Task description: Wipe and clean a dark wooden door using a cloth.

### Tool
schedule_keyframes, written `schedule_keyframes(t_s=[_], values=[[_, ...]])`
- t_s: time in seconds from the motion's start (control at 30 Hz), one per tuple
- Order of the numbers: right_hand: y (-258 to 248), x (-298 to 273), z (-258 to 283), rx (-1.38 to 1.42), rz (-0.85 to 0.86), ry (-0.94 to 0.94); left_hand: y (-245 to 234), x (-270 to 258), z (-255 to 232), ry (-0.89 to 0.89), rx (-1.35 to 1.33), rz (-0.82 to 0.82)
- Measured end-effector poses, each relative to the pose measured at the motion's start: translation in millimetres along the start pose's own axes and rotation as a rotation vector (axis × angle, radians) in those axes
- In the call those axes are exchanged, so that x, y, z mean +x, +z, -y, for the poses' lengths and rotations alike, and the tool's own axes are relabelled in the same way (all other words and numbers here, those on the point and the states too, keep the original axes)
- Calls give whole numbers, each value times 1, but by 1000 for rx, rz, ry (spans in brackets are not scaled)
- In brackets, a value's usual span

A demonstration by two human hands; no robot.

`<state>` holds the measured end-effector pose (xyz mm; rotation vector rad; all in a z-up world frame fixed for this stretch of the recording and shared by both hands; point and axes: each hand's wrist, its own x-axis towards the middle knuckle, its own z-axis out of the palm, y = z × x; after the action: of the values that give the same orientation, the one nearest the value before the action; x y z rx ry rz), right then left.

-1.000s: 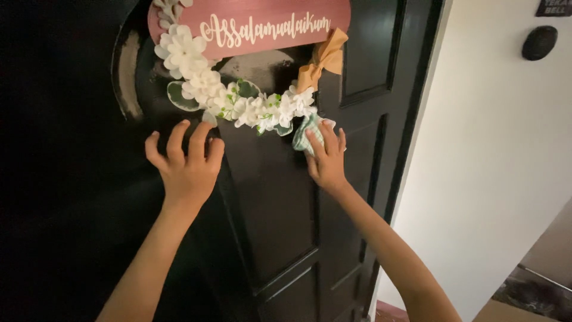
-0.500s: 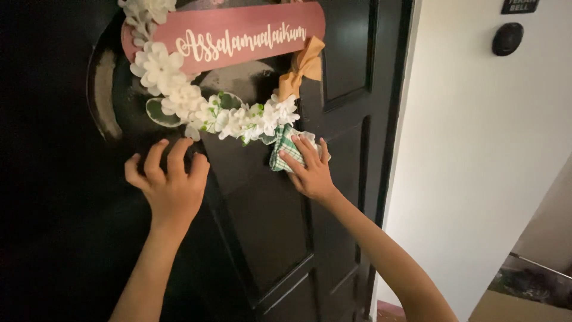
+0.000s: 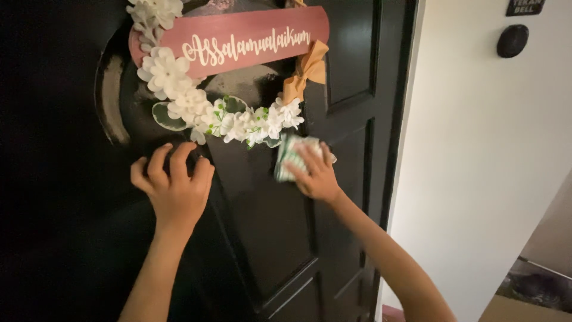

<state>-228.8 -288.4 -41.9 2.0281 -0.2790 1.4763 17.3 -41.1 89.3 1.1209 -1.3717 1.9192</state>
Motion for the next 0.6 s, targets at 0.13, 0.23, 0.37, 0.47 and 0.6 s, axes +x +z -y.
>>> schedule_keyframes(t_s=[0.13, 0.23, 0.37, 0.47, 0.6], values=[[1, -27, 6, -3, 58, -387, 2, -9, -13, -32, 22, 35], [1, -39, 5, -24, 80, -604, 8, -12, -40, -102, 101, 5], [1, -25, -23, -6, 74, -483, 32, -13, -87, -63, -147, 68], [-1, 3, -27, -1, 10, -152, 51, -11, -107, 0, -248, 92], [1, 36, -42, -45, -227, 416, 55, -1, -112, 41, -289, 154]])
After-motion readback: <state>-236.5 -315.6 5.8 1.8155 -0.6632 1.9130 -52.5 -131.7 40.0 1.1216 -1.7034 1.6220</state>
